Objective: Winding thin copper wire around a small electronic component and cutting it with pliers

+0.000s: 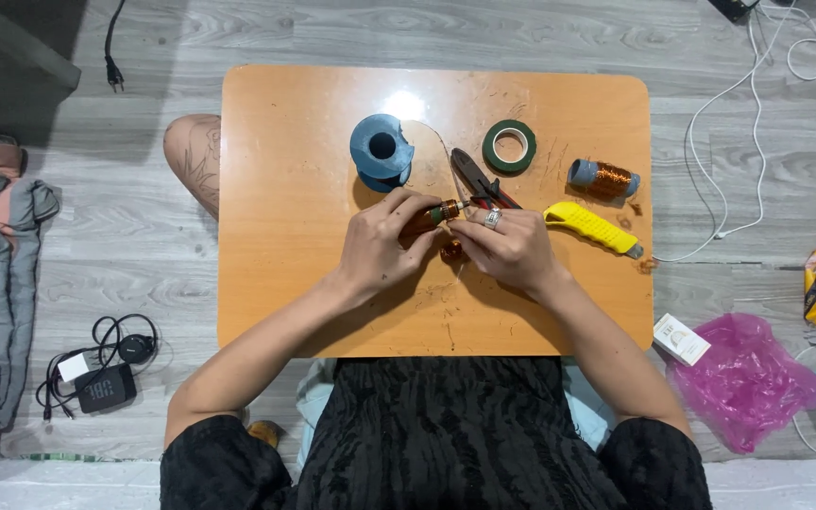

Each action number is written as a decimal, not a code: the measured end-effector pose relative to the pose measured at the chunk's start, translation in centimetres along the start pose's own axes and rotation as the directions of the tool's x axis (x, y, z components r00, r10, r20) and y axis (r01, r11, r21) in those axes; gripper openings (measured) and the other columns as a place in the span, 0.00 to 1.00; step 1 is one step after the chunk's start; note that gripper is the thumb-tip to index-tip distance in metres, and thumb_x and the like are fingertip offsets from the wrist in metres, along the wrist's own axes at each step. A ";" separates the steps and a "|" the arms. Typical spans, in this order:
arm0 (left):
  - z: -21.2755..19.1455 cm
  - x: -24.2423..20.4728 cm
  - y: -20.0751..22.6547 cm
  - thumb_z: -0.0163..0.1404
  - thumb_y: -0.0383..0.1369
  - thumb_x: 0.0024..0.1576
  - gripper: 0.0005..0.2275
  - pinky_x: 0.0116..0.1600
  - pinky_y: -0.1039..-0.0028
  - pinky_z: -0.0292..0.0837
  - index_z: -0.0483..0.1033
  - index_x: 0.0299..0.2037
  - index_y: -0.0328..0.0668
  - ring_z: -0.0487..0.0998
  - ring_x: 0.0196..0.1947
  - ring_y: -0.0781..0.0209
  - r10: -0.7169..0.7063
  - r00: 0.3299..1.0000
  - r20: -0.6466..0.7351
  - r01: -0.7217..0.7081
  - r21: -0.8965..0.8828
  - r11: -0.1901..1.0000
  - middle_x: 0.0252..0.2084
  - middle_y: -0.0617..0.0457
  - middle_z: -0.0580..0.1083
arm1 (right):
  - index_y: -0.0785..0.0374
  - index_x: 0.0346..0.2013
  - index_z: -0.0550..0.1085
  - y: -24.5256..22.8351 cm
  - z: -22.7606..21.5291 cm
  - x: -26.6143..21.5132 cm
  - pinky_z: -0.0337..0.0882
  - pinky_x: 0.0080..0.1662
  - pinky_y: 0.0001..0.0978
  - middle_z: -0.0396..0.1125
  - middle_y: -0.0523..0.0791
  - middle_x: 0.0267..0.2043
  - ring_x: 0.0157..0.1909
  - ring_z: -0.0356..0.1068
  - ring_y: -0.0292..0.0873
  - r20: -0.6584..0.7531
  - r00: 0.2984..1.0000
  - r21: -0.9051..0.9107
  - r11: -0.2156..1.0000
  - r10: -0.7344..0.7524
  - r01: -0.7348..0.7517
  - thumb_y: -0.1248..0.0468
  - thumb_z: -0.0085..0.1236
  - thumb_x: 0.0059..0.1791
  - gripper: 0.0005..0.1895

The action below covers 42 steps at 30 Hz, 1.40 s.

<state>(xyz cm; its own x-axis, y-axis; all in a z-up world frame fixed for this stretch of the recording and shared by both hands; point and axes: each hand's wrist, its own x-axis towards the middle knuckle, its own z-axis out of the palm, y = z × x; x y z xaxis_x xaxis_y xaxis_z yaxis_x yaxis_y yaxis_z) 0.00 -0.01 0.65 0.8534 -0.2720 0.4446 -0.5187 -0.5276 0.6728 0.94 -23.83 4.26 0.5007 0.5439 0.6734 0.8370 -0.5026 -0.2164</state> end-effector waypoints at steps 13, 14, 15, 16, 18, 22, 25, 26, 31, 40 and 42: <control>0.2 0.1 0.3 0.67 0.34 0.59 0.17 0.47 0.59 0.87 0.81 0.58 0.46 0.88 0.45 0.41 -0.011 1.000 0.024 0.017 -0.254 0.967 0.44 0.46 0.82 | 0.59 0.29 0.84 1.2 0.6 -1.0 0.69 0.28 0.28 0.73 0.40 0.23 0.21 0.69 0.40 0.122 0.914 0.379 0.833 0.387 -0.403 0.73 0.69 0.49 0.07; 0.3 -0.1 -0.1 0.68 0.32 0.58 0.18 0.46 0.58 0.87 0.81 0.58 0.45 0.88 0.45 0.40 0.032 0.998 0.063 -0.016 -0.240 0.971 0.43 0.45 0.83 | 0.61 0.34 0.85 1.7 0.9 -1.5 0.69 0.29 0.30 0.75 0.43 0.26 0.23 0.70 0.42 0.129 0.916 0.397 0.826 0.381 -0.399 0.72 0.69 0.52 0.04; 0.5 -0.2 -0.4 0.68 0.31 0.57 0.18 0.46 0.57 0.87 0.81 0.57 0.44 0.89 0.44 0.39 0.074 0.992 0.103 -0.049 -0.226 0.973 0.42 0.44 0.83 | 0.63 0.38 0.86 2.2 1.1 -2.0 0.69 0.30 0.33 0.78 0.46 0.30 0.25 0.72 0.43 0.136 0.917 0.416 0.818 0.375 -0.396 0.72 0.69 0.54 0.03; 0.4 -0.4 -0.5 0.68 0.31 0.57 0.18 0.46 0.57 0.87 0.81 0.57 0.44 0.89 0.44 0.39 0.072 0.992 0.105 -0.047 -0.227 0.973 0.42 0.44 0.83 | 0.63 0.38 0.86 2.0 0.5 -1.5 0.69 0.30 0.33 0.78 0.46 0.30 0.25 0.72 0.43 0.137 0.916 0.417 0.817 0.377 -0.399 0.72 0.69 0.54 0.03; 0.4 -0.6 -0.7 0.67 0.30 0.55 0.20 0.46 0.53 0.88 0.81 0.58 0.39 0.89 0.42 0.39 0.173 0.965 0.199 -0.165 -0.058 0.985 0.42 0.40 0.84 | 0.61 0.40 0.86 1.7 -0.7 -0.5 0.72 0.32 0.34 0.79 0.44 0.35 0.27 0.75 0.46 0.148 0.938 0.233 0.911 0.313 -0.341 0.70 0.70 0.55 0.02; 0.4 -0.6 -0.6 0.65 0.33 0.58 0.22 0.47 0.54 0.87 0.77 0.63 0.41 0.88 0.45 0.41 0.195 0.946 0.258 -0.220 0.071 0.973 0.45 0.41 0.83 | 0.61 0.40 0.85 2.2 0.3 -1.3 0.76 0.33 0.37 0.77 0.43 0.34 0.28 0.76 0.50 0.090 0.979 0.112 0.975 0.183 -0.193 0.69 0.68 0.57 0.01; 0.4 -0.2 -0.6 0.62 0.32 0.62 0.20 0.47 0.56 0.88 0.77 0.64 0.41 0.88 0.45 0.43 0.137 0.949 0.285 -0.182 0.140 0.973 0.45 0.42 0.83 | 0.59 0.39 0.84 2.2 0.9 -1.9 0.76 0.33 0.38 0.75 0.42 0.31 0.29 0.76 0.49 0.043 0.995 0.098 0.990 0.095 -0.099 0.66 0.68 0.57 0.02; 0.7 -0.5 -1.0 0.63 0.33 0.60 0.21 0.46 0.58 0.88 0.77 0.64 0.43 0.88 0.45 0.44 0.142 0.957 0.254 -0.192 0.184 0.964 0.46 0.45 0.82 | 0.59 0.39 0.84 1.9 0.8 -1.7 0.76 0.33 0.36 0.74 0.42 0.31 0.28 0.75 0.48 0.029 0.997 0.082 0.994 0.071 -0.073 0.66 0.68 0.57 0.03; 1.3 -0.8 -1.0 0.63 0.35 0.60 0.19 0.44 0.61 0.87 0.79 0.62 0.48 0.87 0.45 0.48 0.133 0.974 0.184 -0.179 0.264 0.948 0.48 0.52 0.79 | 0.61 0.37 0.84 1.1 0.3 -0.8 0.75 0.32 0.35 0.73 0.43 0.30 0.28 0.75 0.47 -0.016 1.000 0.104 0.994 0.019 -0.017 0.68 0.68 0.56 0.04; 1.9 -0.9 -1.6 0.62 0.39 0.62 0.14 0.40 0.75 0.84 0.80 0.57 0.53 0.83 0.40 0.60 0.246 0.968 0.042 -0.239 0.440 0.866 0.46 0.58 0.75 | 0.64 0.39 0.85 0.1 1.0 -0.9 0.73 0.29 0.37 0.75 0.44 0.30 0.25 0.73 0.48 -0.008 0.981 0.293 0.938 0.196 -0.185 0.70 0.68 0.56 0.02; 1.5 -0.6 -1.3 0.64 0.38 0.59 0.16 0.39 0.76 0.83 0.80 0.57 0.54 0.82 0.39 0.60 0.287 0.958 0.010 -0.256 0.482 0.838 0.46 0.58 0.75 | 0.64 0.41 0.86 -0.1 1.1 -0.8 0.71 0.27 0.34 0.77 0.44 0.29 0.24 0.72 0.43 -0.005 0.966 0.359 0.902 0.260 -0.241 0.70 0.69 0.55 0.02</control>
<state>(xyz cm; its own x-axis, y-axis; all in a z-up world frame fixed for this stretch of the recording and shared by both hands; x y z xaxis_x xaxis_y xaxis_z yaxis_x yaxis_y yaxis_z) 0.18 -0.39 -1.37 0.6691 -0.4204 0.6128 -0.6283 -0.7603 0.1645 0.67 -23.47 2.94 0.6999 0.3908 0.5978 0.7135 -0.3431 -0.6109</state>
